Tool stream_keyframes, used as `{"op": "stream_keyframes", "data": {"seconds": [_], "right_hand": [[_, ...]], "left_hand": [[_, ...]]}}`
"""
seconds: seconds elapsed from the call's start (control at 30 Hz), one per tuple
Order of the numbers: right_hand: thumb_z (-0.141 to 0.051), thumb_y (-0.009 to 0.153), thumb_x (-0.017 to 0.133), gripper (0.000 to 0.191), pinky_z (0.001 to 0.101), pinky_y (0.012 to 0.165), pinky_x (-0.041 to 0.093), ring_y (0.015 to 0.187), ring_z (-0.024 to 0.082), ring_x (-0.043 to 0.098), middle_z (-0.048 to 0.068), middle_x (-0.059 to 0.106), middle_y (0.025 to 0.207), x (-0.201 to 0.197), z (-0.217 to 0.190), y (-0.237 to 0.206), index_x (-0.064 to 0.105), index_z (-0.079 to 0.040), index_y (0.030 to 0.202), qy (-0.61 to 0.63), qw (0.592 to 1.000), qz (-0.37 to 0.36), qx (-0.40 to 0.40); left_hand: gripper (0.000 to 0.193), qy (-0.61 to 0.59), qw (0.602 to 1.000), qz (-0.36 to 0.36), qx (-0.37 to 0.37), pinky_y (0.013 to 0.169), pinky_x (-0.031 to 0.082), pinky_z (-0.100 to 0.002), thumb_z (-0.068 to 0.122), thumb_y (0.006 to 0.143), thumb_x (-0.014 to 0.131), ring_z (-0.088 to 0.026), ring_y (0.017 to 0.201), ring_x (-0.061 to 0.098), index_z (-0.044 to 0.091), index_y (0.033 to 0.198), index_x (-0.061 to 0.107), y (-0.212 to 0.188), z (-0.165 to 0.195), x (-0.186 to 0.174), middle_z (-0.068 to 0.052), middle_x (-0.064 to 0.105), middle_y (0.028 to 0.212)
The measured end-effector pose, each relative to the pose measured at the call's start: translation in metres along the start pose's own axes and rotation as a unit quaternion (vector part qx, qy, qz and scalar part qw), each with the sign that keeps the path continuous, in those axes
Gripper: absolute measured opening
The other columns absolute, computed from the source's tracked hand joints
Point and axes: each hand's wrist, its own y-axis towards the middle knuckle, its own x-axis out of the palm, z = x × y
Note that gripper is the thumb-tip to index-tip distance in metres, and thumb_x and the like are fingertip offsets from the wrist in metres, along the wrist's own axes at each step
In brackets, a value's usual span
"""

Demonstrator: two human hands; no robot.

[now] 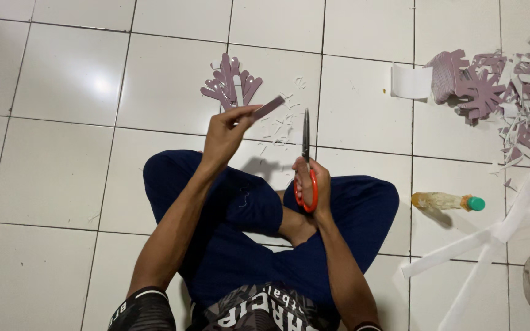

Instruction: The person sits on the floor and uses scissors to cut slits along purple foam strips, then sets the cut pieces with a pile of finished foam decorations. Near the end they gather the cut pieces and move toward a workbench with a sewing machine.

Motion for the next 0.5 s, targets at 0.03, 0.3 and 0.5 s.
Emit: {"op": "stream_keyframes", "data": {"seconds": [0.03,0.3,0.5], "right_hand": [[-0.045,0.103,0.059,0.046,0.0232,0.04,0.033,0.046,0.005,0.04,-0.003,0.043,0.058,-0.003,0.007,0.006,0.061,-0.001,0.091,0.021,1.0,-0.013,-0.006],[-0.049,0.106,0.045,0.052,0.0234,0.042,0.035,0.048,0.006,0.039,-0.003,0.041,0.06,-0.025,0.041,0.027,0.06,0.0,0.099,0.107,0.993,0.0,0.049],[-0.05,0.106,0.045,0.053,0.023,0.042,0.035,0.048,0.006,0.039,-0.003,0.04,0.059,-0.023,0.045,0.03,0.06,0.0,0.1,0.077,0.996,0.003,0.054]], "left_hand": [[0.037,0.01,0.999,0.022,0.03,0.08,0.055,-0.025,0.0,0.096,0.07,-0.012,0.09,0.064,0.0,0.132,0.075,0.004,0.004,-0.01,-0.01,0.07,0.103],[0.073,0.022,0.998,0.037,0.038,0.077,0.057,-0.024,-0.002,0.088,0.064,-0.012,0.089,0.067,0.0,0.156,0.038,0.09,-0.012,-0.076,-0.012,0.07,0.11],[0.052,0.351,0.918,0.182,0.024,0.078,0.057,-0.039,0.014,0.081,0.081,-0.033,0.096,0.068,-0.006,0.123,0.057,0.12,-0.115,-0.067,-0.023,0.067,0.112]]}}
